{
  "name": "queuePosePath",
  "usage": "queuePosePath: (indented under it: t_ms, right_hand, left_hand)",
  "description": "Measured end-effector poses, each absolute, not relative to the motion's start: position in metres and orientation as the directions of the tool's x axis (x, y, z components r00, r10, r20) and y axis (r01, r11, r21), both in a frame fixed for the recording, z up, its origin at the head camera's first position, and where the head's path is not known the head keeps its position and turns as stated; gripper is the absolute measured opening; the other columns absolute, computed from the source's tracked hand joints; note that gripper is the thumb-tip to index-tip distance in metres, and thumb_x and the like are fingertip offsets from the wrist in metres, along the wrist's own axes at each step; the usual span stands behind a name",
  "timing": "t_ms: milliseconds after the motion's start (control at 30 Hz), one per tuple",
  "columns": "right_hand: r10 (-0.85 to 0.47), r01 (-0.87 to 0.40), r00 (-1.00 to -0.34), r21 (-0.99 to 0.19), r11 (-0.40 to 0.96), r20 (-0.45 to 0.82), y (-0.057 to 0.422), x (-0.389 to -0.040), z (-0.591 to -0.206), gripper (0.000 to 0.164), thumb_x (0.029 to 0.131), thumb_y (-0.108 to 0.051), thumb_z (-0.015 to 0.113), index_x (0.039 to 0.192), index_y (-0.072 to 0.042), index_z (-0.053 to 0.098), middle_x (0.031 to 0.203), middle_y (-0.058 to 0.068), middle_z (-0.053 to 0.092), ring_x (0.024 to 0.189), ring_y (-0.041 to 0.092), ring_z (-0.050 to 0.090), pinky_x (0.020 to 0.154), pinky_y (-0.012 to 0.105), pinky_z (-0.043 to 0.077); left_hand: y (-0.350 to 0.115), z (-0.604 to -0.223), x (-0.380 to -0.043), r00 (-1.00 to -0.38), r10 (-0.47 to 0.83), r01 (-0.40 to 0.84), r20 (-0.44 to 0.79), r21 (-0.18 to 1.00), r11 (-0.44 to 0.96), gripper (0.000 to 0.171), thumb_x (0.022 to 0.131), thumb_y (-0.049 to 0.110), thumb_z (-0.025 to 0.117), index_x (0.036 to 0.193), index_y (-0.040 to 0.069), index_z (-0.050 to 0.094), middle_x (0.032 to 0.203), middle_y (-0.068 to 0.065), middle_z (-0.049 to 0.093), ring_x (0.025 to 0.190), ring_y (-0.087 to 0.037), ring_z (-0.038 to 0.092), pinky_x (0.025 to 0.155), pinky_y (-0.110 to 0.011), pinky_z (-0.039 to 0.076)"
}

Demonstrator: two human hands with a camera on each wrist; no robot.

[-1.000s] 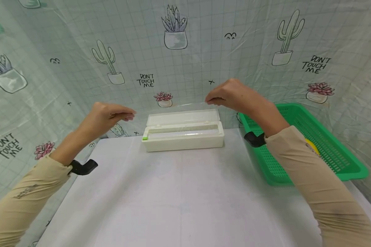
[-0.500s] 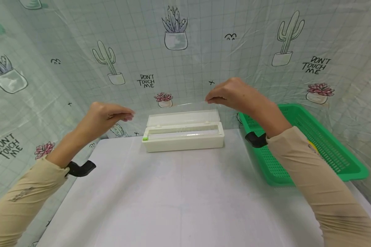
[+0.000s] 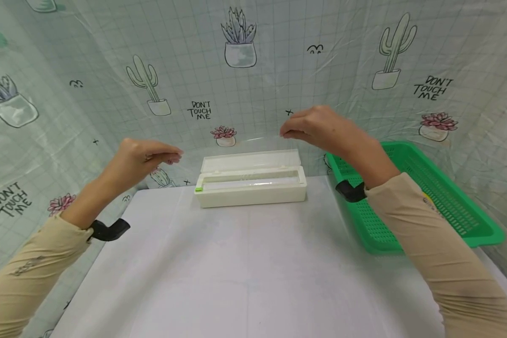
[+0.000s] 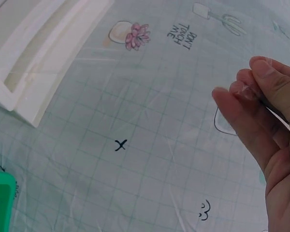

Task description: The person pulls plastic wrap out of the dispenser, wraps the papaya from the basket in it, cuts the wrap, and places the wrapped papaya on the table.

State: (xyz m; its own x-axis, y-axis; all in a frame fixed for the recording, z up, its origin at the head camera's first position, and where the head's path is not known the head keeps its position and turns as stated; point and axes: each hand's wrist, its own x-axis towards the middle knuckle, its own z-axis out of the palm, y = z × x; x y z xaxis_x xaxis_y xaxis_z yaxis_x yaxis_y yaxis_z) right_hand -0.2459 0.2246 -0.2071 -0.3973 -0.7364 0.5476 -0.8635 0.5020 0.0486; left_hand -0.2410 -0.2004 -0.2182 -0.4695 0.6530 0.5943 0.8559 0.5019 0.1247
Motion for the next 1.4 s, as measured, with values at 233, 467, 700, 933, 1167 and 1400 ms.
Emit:
queuePosePath:
  t_ms: [233,467,700,933,1167,1400]
  right_hand:
    - [-0.740,-0.870,-0.404,0.023,0.492,0.537,0.225,-0.244,-0.206,0.029,0.081,0.009,0.078,0.105,-0.006,0.076,0.096,0.003,0.074,0.074,0.016,0.072,0.065,0.032,0.061]
    - [-0.746,-0.882,-0.386,0.019,0.470,0.542,0.226,-0.246,-0.204,0.027,0.081,0.011,0.077,0.104,-0.005,0.075,0.093,0.003,0.073,0.071,0.015,0.072,0.065,0.031,0.061]
    - [-0.741,-0.876,-0.396,0.017,0.481,0.542,0.226,-0.243,-0.201,0.028,0.082,0.012,0.076,0.105,-0.005,0.074,0.094,0.003,0.073,0.072,0.015,0.072,0.067,0.033,0.062]
    - [-0.742,-0.882,-0.374,0.034,0.470,0.557,0.226,-0.240,-0.198,0.030,0.081,0.012,0.077,0.105,-0.005,0.075,0.095,0.002,0.074,0.072,0.015,0.072,0.068,0.028,0.060]
    - [-0.733,-0.878,-0.377,0.035,0.478,0.567,0.227,-0.236,-0.196,0.029,0.080,0.010,0.078,0.105,-0.005,0.075,0.092,0.001,0.073,0.073,0.014,0.070,0.071,0.017,0.056]
    - [-0.731,-0.872,-0.379,0.046,0.488,0.567,0.227,-0.232,-0.194,0.028,0.081,0.009,0.078,0.104,-0.005,0.075,0.090,0.002,0.074,0.072,0.014,0.070,0.068,0.026,0.059]
  left_hand:
    - [-0.201,-0.217,-0.240,-0.479,0.648,0.852,0.592,0.139,0.504,0.023,0.083,-0.011,0.075,0.104,-0.003,0.078,0.093,-0.011,0.078,0.076,-0.022,0.075,0.073,-0.016,0.057]
    - [-0.202,-0.217,-0.239,-0.477,0.645,0.857,0.598,0.155,0.491,0.025,0.082,-0.013,0.075,0.105,-0.003,0.078,0.093,-0.011,0.078,0.077,-0.021,0.076,0.075,-0.012,0.055]
    - [-0.202,-0.213,-0.237,-0.451,0.646,0.872,0.616,0.151,0.465,0.024,0.082,-0.014,0.075,0.104,-0.005,0.078,0.093,-0.012,0.078,0.077,-0.023,0.076,0.075,-0.010,0.054]
    - [-0.201,-0.207,-0.233,-0.467,0.641,0.866,0.609,0.169,0.470,0.024,0.082,-0.015,0.074,0.104,-0.005,0.077,0.095,-0.013,0.078,0.080,-0.025,0.077,0.077,-0.010,0.054]
    - [-0.199,-0.203,-0.231,-0.458,0.647,0.865,0.610,0.137,0.483,0.024,0.083,-0.013,0.074,0.105,-0.004,0.078,0.095,-0.012,0.078,0.080,-0.023,0.076,0.077,-0.010,0.054]
    - [-0.199,-0.198,-0.227,-0.450,0.645,0.866,0.618,0.125,0.484,0.025,0.081,-0.014,0.075,0.104,-0.004,0.078,0.095,-0.013,0.078,0.080,-0.024,0.077,0.077,-0.009,0.053]
